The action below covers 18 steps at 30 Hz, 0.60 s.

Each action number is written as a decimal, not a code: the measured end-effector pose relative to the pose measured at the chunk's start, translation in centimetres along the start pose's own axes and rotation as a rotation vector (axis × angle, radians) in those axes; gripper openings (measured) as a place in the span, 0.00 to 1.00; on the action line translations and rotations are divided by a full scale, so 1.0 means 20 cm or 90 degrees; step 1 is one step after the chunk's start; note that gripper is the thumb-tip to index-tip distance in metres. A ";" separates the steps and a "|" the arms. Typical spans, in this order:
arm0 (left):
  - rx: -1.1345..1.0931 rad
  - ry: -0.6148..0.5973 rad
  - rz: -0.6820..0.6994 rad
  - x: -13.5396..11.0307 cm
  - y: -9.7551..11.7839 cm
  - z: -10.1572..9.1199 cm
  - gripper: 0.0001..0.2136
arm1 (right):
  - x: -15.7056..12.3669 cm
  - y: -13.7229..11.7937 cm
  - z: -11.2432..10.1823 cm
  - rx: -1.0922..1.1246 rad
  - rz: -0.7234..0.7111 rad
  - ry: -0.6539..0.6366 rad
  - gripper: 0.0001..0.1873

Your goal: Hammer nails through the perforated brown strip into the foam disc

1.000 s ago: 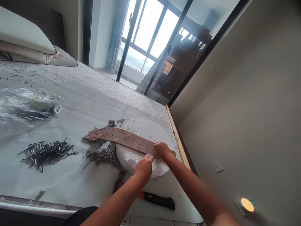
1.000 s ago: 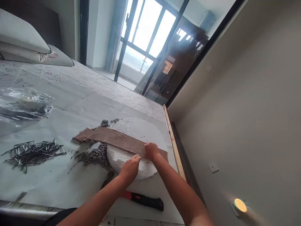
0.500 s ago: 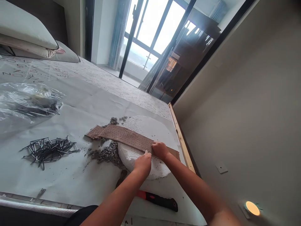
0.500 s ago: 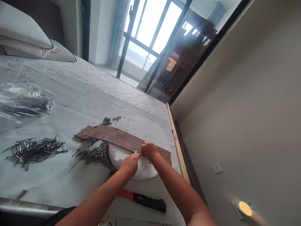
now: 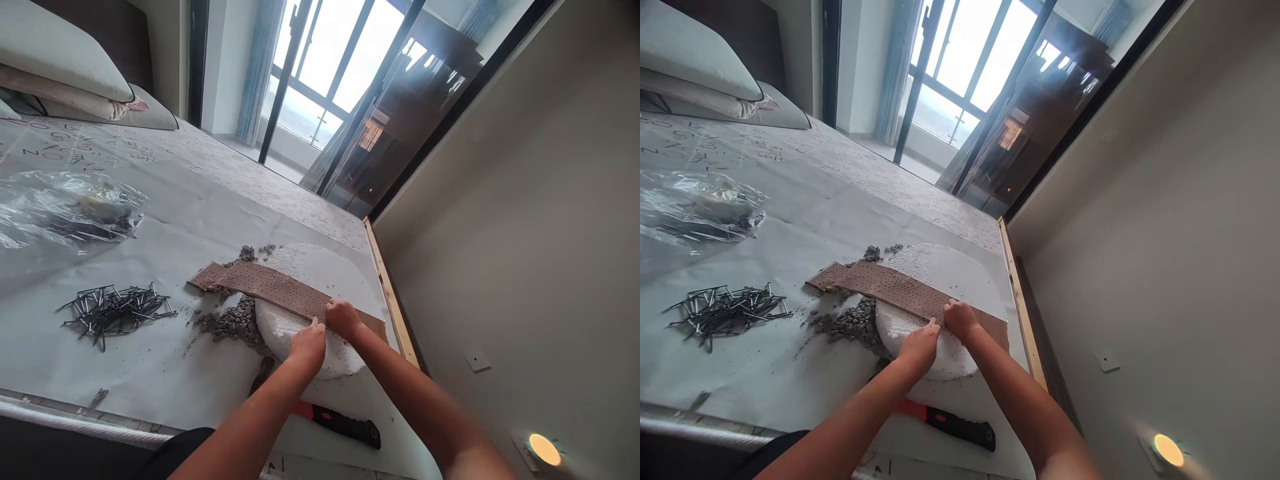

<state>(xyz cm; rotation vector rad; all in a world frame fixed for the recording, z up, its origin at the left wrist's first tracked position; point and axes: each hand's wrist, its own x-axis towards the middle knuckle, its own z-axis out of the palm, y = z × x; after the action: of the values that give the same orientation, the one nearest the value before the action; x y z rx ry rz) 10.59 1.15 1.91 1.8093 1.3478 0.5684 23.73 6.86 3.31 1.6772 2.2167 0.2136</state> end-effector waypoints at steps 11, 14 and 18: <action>0.020 0.003 0.013 0.02 0.00 -0.04 0.13 | 0.00 0.19 -0.23 0.092 0.028 0.082 0.11; -0.208 0.095 -0.014 0.06 0.00 -0.06 0.12 | -0.05 0.20 -0.33 0.129 -0.038 0.065 0.10; -0.607 -0.012 -0.123 0.08 0.03 -0.08 0.09 | -0.12 0.12 -0.37 0.186 -0.178 0.022 0.08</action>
<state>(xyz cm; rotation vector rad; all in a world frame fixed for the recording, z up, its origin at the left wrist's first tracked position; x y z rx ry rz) 10.30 3.17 3.20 0.8947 0.9565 0.8864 23.72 5.86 11.48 1.4793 2.5752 -0.1621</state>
